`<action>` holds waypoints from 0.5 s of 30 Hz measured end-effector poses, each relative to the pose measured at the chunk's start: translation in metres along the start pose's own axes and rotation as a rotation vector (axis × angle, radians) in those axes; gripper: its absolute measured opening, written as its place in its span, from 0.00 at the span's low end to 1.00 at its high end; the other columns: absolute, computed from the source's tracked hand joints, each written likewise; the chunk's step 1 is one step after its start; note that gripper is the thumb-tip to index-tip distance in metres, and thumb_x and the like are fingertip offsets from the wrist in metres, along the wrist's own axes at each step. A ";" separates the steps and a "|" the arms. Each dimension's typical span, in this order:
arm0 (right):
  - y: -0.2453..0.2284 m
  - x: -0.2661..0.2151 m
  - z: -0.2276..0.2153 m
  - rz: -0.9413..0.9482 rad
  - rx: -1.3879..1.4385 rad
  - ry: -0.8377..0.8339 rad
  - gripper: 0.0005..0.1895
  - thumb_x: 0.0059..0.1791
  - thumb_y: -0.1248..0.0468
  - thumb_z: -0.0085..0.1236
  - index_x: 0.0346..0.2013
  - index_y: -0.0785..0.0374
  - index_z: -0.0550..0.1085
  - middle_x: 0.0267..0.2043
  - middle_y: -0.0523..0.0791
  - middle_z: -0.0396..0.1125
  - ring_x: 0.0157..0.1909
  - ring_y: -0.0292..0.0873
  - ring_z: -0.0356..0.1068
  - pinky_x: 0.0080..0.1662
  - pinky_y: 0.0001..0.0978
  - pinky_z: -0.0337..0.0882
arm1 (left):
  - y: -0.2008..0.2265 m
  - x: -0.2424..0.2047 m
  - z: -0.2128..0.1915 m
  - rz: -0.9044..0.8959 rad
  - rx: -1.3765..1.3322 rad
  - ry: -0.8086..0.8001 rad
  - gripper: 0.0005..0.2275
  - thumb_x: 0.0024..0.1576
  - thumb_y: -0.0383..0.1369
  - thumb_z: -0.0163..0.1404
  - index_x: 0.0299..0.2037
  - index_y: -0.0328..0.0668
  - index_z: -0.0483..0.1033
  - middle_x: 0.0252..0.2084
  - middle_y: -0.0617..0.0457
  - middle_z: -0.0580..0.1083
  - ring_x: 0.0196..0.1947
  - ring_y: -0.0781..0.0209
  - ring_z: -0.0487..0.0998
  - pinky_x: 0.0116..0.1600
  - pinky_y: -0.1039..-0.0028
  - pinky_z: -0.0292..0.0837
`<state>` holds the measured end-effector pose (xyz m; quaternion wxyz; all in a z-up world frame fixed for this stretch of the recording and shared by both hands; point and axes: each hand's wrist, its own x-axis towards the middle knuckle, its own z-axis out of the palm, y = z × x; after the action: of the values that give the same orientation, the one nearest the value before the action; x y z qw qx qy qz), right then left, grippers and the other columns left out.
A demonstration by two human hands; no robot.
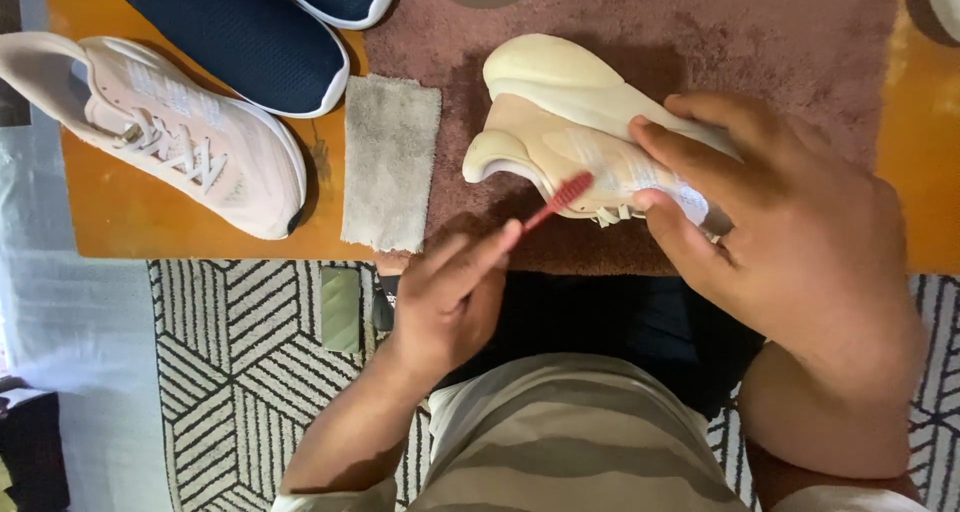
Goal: Cleaning a white sneaker by scrubbing it with a toothbrush and cleaning solution.
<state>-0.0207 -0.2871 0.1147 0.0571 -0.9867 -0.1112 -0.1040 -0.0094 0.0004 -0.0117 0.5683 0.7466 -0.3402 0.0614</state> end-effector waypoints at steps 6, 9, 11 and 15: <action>0.000 0.002 -0.001 0.031 -0.003 -0.046 0.19 0.58 0.51 0.63 0.64 0.46 0.82 0.66 0.37 0.74 0.54 0.46 0.78 0.31 0.43 0.74 | -0.007 -0.002 -0.008 -0.025 0.134 0.054 0.26 0.65 0.14 0.54 0.70 0.50 0.68 0.28 0.62 0.64 0.28 0.68 0.60 0.30 0.77 0.51; 0.002 0.005 -0.004 0.022 0.035 -0.060 0.21 0.58 0.52 0.63 0.65 0.50 0.81 0.66 0.38 0.73 0.50 0.43 0.78 0.31 0.43 0.74 | -0.012 -0.014 0.003 0.017 0.138 0.024 0.30 0.62 0.13 0.54 0.71 0.55 0.68 0.30 0.65 0.63 0.27 0.68 0.59 0.27 0.78 0.57; 0.003 0.004 -0.003 0.028 0.039 -0.055 0.20 0.58 0.52 0.62 0.65 0.48 0.80 0.66 0.38 0.74 0.42 0.44 0.76 0.28 0.42 0.70 | 0.003 -0.005 -0.003 0.032 0.193 -0.053 0.28 0.63 0.13 0.54 0.70 0.50 0.68 0.34 0.61 0.65 0.27 0.67 0.61 0.28 0.76 0.61; 0.004 0.002 -0.001 0.006 0.052 -0.032 0.19 0.59 0.52 0.65 0.65 0.47 0.79 0.66 0.40 0.74 0.30 0.43 0.73 0.26 0.38 0.66 | -0.015 -0.010 -0.001 0.120 0.247 0.073 0.20 0.70 0.21 0.55 0.69 0.52 0.70 0.35 0.62 0.70 0.26 0.70 0.62 0.25 0.79 0.62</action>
<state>-0.0184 -0.2913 0.1160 0.0811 -0.9868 -0.1116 -0.0853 -0.0086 0.0080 -0.0280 0.4794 0.7866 -0.3530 0.1637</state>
